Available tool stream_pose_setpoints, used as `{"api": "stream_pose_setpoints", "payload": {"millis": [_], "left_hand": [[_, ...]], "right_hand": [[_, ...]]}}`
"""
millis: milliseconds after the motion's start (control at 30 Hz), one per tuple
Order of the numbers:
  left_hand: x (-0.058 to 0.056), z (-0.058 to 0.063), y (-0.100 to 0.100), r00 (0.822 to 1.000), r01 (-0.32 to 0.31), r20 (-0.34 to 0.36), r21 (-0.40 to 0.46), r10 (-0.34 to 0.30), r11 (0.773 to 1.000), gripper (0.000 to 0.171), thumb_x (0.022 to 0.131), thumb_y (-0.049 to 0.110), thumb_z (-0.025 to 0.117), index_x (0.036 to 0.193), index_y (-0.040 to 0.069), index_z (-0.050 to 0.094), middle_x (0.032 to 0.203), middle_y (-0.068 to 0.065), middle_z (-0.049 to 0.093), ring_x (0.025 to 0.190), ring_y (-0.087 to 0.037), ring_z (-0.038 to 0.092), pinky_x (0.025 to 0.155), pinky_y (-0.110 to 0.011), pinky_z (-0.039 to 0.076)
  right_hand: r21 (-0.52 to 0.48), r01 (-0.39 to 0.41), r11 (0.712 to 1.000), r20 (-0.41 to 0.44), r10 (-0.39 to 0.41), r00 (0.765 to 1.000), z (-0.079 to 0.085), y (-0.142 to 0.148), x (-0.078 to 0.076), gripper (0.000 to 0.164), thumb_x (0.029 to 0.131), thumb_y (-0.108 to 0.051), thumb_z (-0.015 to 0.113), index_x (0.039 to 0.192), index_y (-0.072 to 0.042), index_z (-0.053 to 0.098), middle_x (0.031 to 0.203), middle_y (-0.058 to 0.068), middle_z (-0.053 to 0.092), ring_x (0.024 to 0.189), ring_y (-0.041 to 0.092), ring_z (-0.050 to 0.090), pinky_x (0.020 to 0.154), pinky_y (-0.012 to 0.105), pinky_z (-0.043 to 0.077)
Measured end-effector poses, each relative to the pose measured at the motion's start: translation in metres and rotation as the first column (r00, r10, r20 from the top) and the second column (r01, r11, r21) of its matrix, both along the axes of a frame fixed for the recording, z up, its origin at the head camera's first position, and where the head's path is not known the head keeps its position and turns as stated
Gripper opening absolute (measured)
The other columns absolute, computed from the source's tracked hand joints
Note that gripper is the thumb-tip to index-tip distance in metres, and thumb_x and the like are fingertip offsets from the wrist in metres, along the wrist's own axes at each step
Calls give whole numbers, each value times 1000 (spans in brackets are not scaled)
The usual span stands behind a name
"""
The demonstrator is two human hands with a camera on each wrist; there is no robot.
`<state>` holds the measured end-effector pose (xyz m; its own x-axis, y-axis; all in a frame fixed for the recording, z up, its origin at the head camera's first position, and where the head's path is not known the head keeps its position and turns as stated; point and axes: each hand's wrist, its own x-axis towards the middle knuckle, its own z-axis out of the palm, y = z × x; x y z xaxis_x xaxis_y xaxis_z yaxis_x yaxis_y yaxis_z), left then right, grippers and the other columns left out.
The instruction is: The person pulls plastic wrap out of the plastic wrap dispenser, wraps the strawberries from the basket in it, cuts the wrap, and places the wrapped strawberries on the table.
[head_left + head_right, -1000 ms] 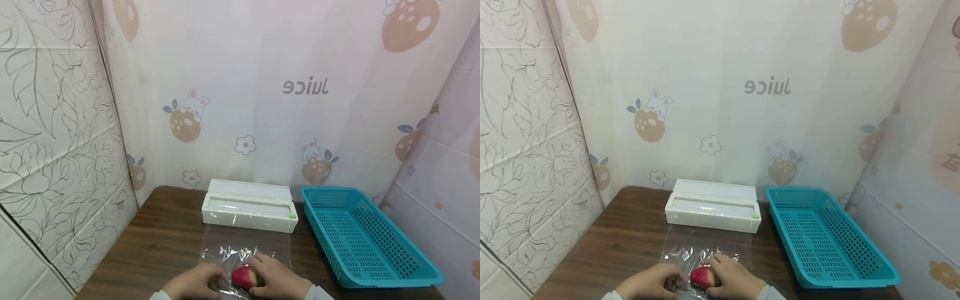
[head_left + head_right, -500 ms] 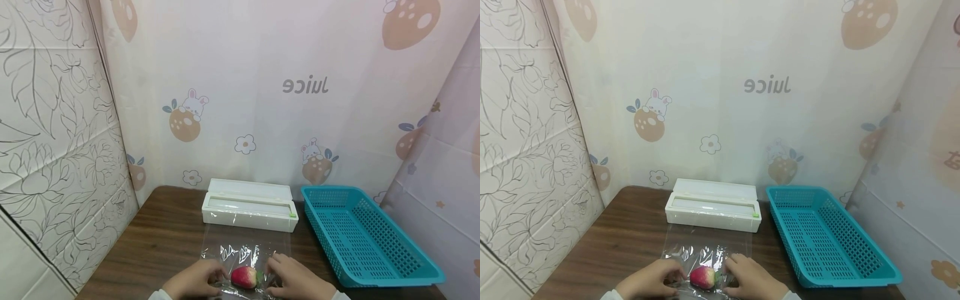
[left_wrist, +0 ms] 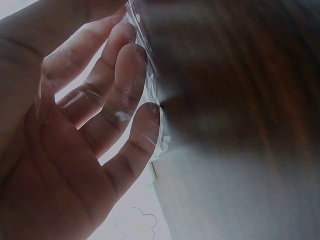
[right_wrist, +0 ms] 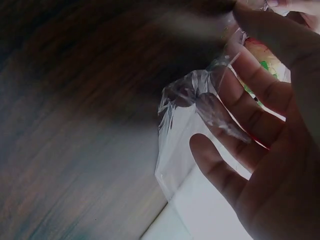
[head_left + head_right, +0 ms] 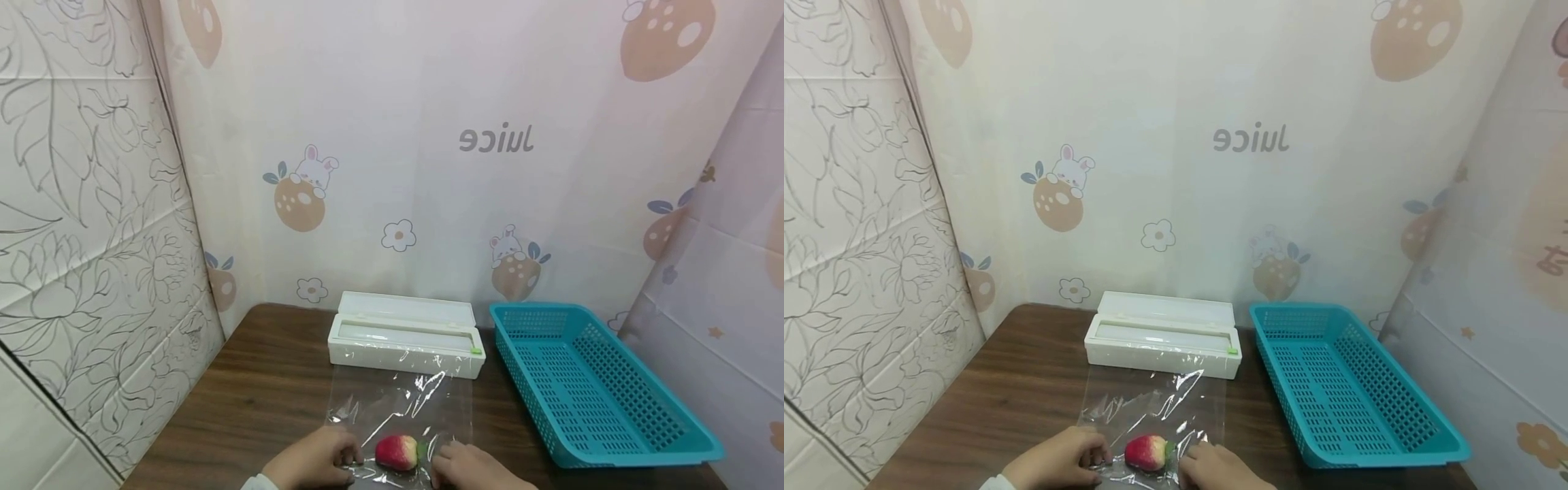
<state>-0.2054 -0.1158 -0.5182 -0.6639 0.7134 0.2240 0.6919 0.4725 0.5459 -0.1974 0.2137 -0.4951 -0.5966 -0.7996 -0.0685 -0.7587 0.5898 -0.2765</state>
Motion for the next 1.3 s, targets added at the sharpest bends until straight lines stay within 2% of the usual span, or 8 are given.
{"api": "stream_pose_setpoints", "payload": {"millis": [133, 267, 400, 533, 733, 1100, 1233, 1300], "left_hand": [[-1, -2, 0, 999, 15, -50, 3, -15, 1000, 19, 77, 11, 82, 90, 19, 71, 75, 17, 52, 69, 7, 46, 59, -10, 41], [0, 0, 0, 1000, 18, -16, 16, -18, 1000, 16, 80, 11, 80, 89, 21, 71, 76, 18, 53, 70, 7, 48, 59, -12, 43], [-1, 2, -1, 999, 39, -14, 20, -39, 999, 10, 85, 14, 78, 86, 21, 71, 79, 20, 55, 72, 7, 49, 62, -13, 45], [-1, 4, -2, 999, 48, -25, 24, -48, 999, 6, 88, 17, 77, 85, 21, 73, 79, 23, 56, 72, 8, 49, 63, -12, 45], [-1, 8, -2, 999, 54, -9, 89, -53, 995, 7, 91, 16, 73, 86, 21, 70, 82, 22, 61, 76, 8, 56, 66, -13, 48], [-4, 11, 0, 998, 60, 7, 159, -62, 986, 7, 94, 12, 69, 90, 18, 66, 86, 18, 64, 83, 5, 59, 72, -18, 52], [-7, 10, 0, 998, 58, 15, 161, -62, 985, 7, 95, 11, 68, 91, 16, 66, 86, 17, 65, 82, 6, 59, 71, -18, 52], [-7, 9, -1, 998, 52, 16, 162, -56, 985, 7, 95, 11, 68, 91, 16, 66, 86, 16, 65, 81, 6, 58, 71, -18, 52]], "right_hand": [[-32, -29, 999, -14, 28, 1000, -24, 7, -10, 13, 83, -27, 76, 85, -30, 63, 76, -24, 44, 72, -7, 42, 61, 14, 40], [-51, -53, 997, -33, 51, 998, -37, 12, -16, 13, 82, -26, 77, 85, -30, 64, 77, -24, 46, 73, -6, 44, 60, 16, 41], [-28, -32, 999, -12, 32, 999, -8, 3, -3, 11, 83, -25, 76, 83, -27, 66, 75, -23, 45, 72, -6, 43, 61, 15, 41], [-39, -19, 999, 27, 20, 999, 2, 2, 2, 8, 86, -26, 74, 85, -26, 66, 75, -24, 47, 69, -8, 45, 60, 13, 42], [-141, 9, 990, 120, 8, 993, 5, 6, 2, 6, 94, -23, 68, 90, -26, 64, 79, -25, 52, 71, -8, 50, 61, 15, 46], [-153, 164, 974, 171, -137, 976, 11, 6, 3, 10, 97, -25, 67, 88, -25, 62, 73, -22, 51, 64, -5, 50, 57, 18, 46], [-162, 215, 963, 173, -186, 967, 10, 6, 3, 3, 97, -22, 67, 98, -22, 64, 75, -22, 53, 64, -4, 50, 58, 20, 48], [-169, 231, 958, 180, -201, 963, 9, 7, 3, 12, 98, -20, 66, 110, -21, 63, 75, -21, 53, 63, -4, 50, 57, 20, 48]]}}
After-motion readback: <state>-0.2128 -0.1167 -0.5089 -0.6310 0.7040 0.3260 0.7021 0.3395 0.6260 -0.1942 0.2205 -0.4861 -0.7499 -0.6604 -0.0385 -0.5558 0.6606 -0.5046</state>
